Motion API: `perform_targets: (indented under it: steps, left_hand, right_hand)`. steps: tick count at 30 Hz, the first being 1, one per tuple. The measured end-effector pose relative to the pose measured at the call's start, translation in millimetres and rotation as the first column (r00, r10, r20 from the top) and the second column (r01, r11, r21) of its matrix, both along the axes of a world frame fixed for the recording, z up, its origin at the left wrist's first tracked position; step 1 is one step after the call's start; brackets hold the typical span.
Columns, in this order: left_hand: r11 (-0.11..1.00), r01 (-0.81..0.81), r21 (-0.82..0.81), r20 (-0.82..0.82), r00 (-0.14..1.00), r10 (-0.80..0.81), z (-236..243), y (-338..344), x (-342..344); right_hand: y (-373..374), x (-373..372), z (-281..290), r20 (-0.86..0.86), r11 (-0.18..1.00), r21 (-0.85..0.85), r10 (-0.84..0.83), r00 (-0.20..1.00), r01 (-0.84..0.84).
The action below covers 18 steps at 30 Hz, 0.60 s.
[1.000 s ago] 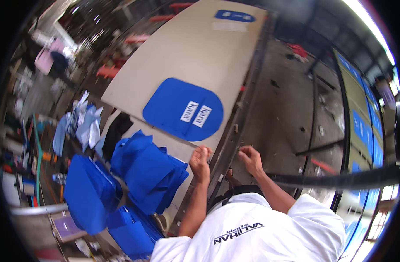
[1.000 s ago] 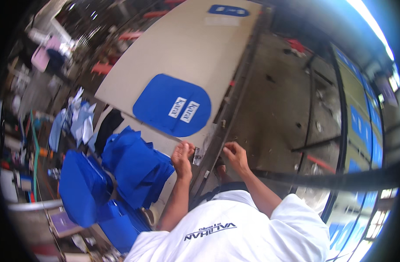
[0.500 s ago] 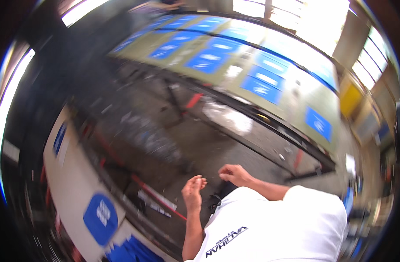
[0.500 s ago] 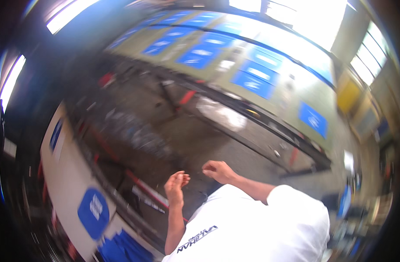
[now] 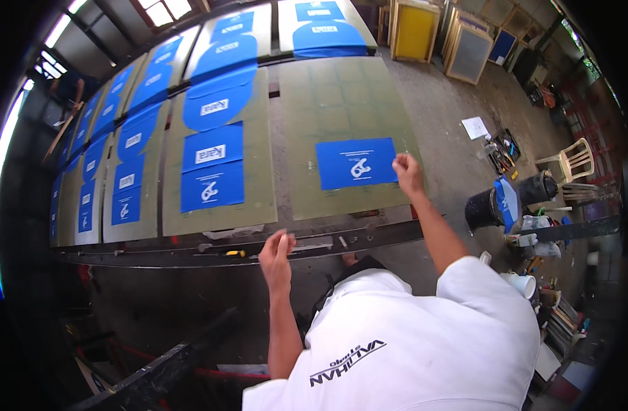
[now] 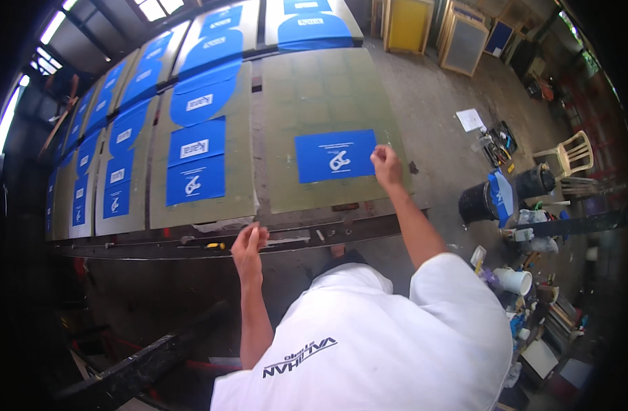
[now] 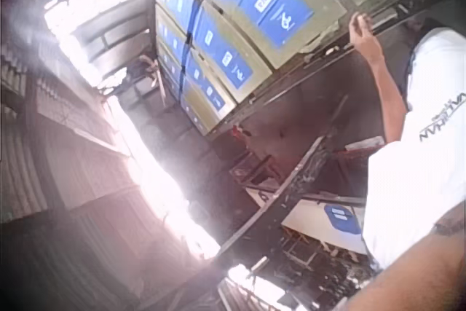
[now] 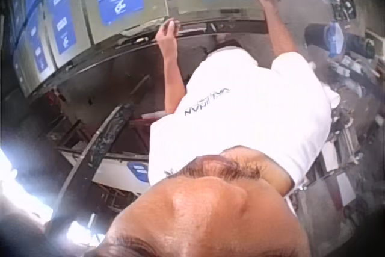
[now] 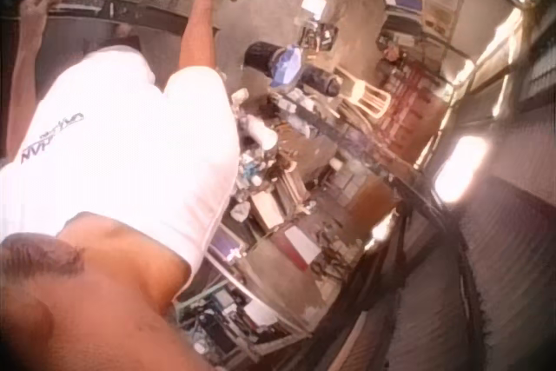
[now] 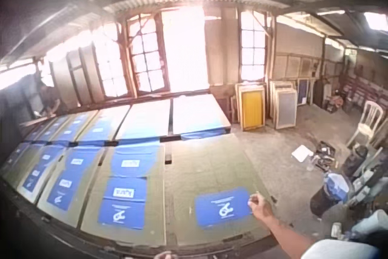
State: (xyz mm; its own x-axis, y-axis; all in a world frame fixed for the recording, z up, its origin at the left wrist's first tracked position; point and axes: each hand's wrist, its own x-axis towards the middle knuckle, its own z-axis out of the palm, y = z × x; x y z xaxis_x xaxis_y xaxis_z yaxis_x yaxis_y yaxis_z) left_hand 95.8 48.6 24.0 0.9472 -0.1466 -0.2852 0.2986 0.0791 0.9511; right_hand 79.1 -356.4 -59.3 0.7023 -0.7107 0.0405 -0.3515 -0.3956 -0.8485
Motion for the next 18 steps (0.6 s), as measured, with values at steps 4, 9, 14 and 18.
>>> perform_targets:
  steps: [4, 9, 14, 18]
  left_hand:
    - [0.989, 0.15, -0.014, 0.007, 0.989, -0.15, 12.0, -92.2, 36.9]
    - [0.972, 0.22, 0.081, -0.044, 0.975, -0.217, -4.5, -126.1, 44.7]
    - [0.97, 0.217, 0.11, -0.097, 0.974, -0.207, -20.6, -133.6, 47.8]
    - [0.971, 0.229, 0.063, -0.11, 0.969, -0.221, -26.8, -139.1, 51.2]
  right_hand:
    - [-80.8, 51.9, -27.9, -0.172, 0.981, -0.181, 0.036, 0.984, -0.068]
    - [-82.1, 77.2, -18.6, -0.252, 0.911, -0.283, 0.231, 0.94, -0.3]
    - [-86.9, 87.3, -11.5, -0.249, 0.945, -0.198, 0.208, 0.946, -0.259]
    - [-101.2, 105.9, -20.6, -0.336, 0.95, -0.168, 0.197, 0.921, -0.264]
